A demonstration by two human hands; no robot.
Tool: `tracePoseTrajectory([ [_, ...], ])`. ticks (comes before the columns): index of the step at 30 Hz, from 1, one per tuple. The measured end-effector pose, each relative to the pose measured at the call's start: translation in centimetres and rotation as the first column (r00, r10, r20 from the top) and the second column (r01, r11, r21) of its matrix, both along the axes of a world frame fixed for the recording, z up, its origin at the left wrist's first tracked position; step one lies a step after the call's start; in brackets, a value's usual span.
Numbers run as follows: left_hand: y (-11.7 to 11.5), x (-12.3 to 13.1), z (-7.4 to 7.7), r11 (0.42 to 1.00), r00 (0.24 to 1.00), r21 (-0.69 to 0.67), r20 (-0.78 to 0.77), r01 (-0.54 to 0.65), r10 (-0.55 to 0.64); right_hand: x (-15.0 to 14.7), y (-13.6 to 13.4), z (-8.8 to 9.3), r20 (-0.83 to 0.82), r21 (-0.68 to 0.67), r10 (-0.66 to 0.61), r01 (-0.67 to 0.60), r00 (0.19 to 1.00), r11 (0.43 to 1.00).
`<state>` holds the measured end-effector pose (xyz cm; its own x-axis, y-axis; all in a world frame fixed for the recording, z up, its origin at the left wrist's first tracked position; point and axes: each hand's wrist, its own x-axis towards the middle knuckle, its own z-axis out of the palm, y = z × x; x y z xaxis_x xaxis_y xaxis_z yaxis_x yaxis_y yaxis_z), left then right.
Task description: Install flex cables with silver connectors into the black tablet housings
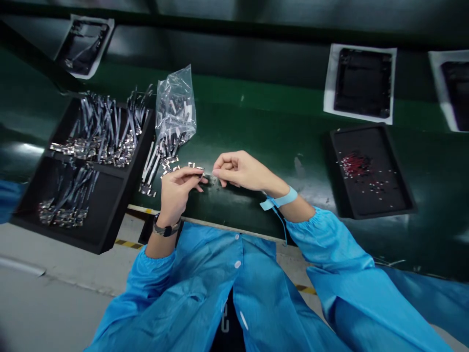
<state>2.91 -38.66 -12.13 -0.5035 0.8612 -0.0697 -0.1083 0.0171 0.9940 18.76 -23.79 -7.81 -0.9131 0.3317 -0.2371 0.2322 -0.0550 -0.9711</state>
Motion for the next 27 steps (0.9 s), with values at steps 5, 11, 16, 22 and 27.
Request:
tracePoseTrajectory([
  [5,-1.0,1.1,1.0,0.993,0.995,0.089,0.057,0.082,-0.087,0.0,0.0,-0.1,-0.006,-0.032,0.003,-0.004,1.000,0.999],
  [11,-1.6,2.9,2.3,0.998,0.993,0.002,-0.101,-0.061,0.061,-0.1,-0.9,0.6,-0.042,-0.033,0.012,-0.013,0.999,0.999],
  [16,-1.9,3.5,2.6,1.000,0.991,-0.007,-0.135,-0.020,0.019,0.0,-1.2,1.1,-0.075,0.096,-0.011,0.018,0.997,0.995],
  [22,-2.1,3.9,2.8,0.999,0.980,0.023,-0.198,-0.026,0.030,0.2,-1.0,1.2,-0.102,0.114,0.018,-0.006,0.995,0.994],
  [27,-2.2,4.2,2.7,0.997,0.953,0.053,-0.294,-0.063,0.076,0.3,-1.2,1.3,-0.120,0.117,0.024,-0.010,0.992,0.993],
])
